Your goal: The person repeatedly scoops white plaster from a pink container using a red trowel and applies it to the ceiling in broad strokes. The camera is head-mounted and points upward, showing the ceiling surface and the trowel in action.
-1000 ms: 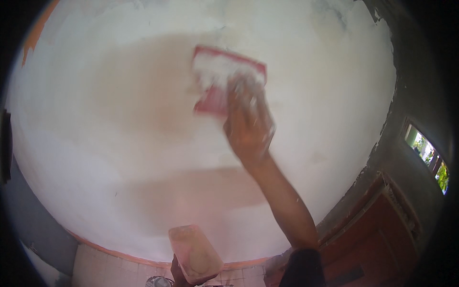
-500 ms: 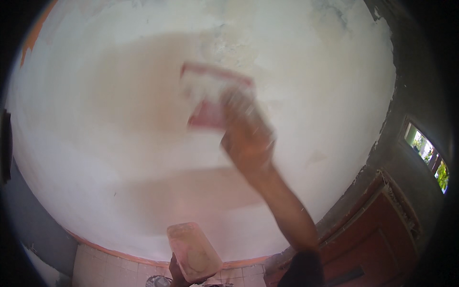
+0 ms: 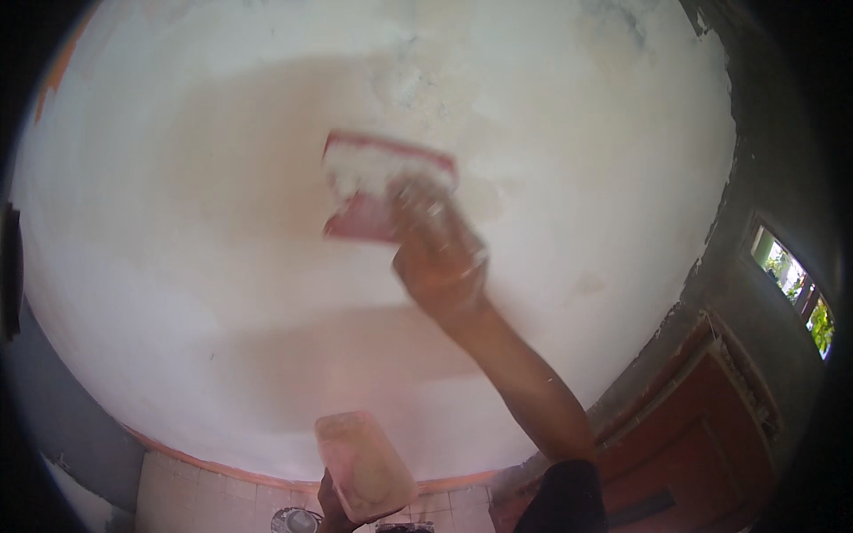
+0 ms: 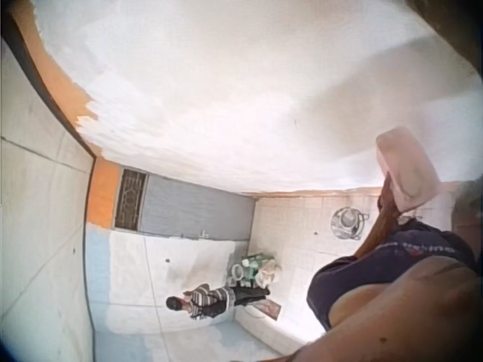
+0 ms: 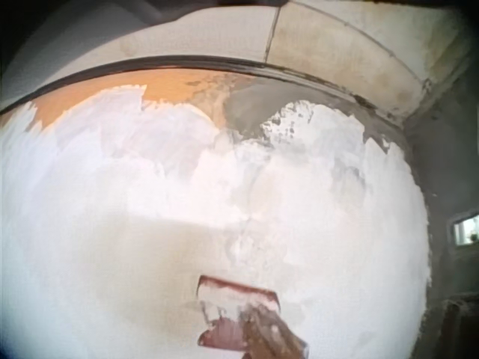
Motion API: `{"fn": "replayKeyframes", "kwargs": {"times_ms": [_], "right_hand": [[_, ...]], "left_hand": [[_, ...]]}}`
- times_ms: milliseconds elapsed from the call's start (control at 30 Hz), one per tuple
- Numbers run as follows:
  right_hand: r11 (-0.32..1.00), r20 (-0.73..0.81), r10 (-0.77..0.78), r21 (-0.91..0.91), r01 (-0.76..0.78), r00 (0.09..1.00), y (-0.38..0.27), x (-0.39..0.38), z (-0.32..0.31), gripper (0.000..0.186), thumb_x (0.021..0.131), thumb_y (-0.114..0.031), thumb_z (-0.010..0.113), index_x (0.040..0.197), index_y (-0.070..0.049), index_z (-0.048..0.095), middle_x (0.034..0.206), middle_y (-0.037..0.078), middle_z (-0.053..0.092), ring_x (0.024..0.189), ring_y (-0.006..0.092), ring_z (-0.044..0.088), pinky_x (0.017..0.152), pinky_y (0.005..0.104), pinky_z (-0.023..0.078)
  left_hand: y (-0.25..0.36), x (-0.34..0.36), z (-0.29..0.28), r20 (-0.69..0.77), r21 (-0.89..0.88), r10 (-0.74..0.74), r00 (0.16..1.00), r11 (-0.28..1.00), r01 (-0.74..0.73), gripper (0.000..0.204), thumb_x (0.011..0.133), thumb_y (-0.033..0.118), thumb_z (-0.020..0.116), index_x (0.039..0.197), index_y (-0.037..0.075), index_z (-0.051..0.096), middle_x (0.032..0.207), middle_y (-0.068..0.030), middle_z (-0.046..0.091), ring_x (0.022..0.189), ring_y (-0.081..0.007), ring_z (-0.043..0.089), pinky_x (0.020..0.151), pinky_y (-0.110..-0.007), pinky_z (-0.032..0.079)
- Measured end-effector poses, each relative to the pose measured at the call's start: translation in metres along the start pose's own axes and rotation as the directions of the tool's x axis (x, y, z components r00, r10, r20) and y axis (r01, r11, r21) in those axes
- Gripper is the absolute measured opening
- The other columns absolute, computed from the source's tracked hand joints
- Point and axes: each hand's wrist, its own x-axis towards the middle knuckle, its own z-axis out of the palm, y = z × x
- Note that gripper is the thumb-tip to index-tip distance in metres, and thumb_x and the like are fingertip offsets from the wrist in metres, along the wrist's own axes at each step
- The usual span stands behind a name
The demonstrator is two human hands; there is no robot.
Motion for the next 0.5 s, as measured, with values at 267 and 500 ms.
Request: {"fn": "replayKeyframes", "kwargs": {"times_ms": [267, 500], "right_hand": [[0.905, 0.236, -0.062, -0.396, 0.154, 0.97, 0.023, 0.008, 0.043, 0.042, 0.077, -0.004, 0.054, 0.117, 0.009, 0.053, 0.118, 0.022, 0.055, 0.114, 0.0341, 0.054, 0.091, 0.0351, 0.05], [0.996, 0.252, -0.069, 0.066, 0.054, 0.965, -0.02, -0.022, 0.004, 0.036, 0.073, 0.002, 0.056, 0.108, 0.005, 0.061, 0.112, 0.018, 0.06, 0.108, 0.0325, 0.059, 0.087, 0.0375, 0.052]], "left_hand": [[-0.017, 0.01, -0.021, -0.119, -0.166, -0.103, 0.988, 0.983, 0.082, 0.06, 0.091, 0.054, 0.036, 0.139, 0.017, 0.033, 0.136, -0.0131, 0.04, 0.122, -0.038, 0.042, 0.092, -0.064, 0.039], [0.015, 0.001, 0.016, -0.045, -0.01, 0.061, 0.997, 0.998, -0.061, 0.052, 0.093, 0.04, 0.042, 0.133, 0.006, 0.035, 0.124, -0.0136, 0.049, 0.11, -0.0296, 0.054, 0.089, -0.046, 0.049]]}}
